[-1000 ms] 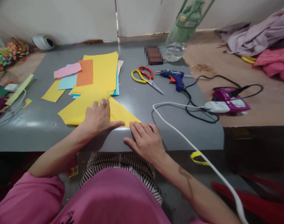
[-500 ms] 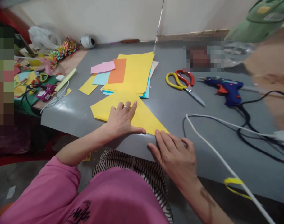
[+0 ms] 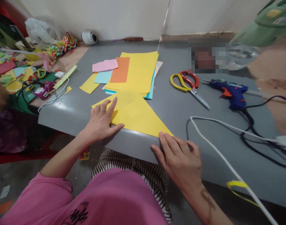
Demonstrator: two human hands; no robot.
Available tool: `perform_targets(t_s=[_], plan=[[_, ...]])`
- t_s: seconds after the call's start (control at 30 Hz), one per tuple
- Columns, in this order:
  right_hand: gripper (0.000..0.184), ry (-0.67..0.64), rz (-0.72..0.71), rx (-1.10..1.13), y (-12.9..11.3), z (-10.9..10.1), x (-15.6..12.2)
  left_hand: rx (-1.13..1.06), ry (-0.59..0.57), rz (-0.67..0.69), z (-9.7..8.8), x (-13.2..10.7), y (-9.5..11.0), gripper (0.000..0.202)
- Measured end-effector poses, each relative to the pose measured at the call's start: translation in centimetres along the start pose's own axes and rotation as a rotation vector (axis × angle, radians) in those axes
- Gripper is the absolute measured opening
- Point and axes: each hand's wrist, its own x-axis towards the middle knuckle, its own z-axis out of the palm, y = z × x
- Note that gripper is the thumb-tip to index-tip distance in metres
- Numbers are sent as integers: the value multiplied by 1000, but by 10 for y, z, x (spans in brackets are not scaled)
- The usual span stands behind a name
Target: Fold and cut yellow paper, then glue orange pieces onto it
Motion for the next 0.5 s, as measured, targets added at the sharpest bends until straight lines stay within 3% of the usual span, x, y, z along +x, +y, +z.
perform_targets(t_s=[0.13,0.23,0.5], plan=[[36,-19,8,14,-1,0,-2,-8,111,-58,0,-12,-16,89],[52,-30,8,42,0,1,-3,-25,175,-98,2,-19,-26,88],[68,-13,-6,43,2,2,-2,-55,193,-258,7,-27,-42,82]])
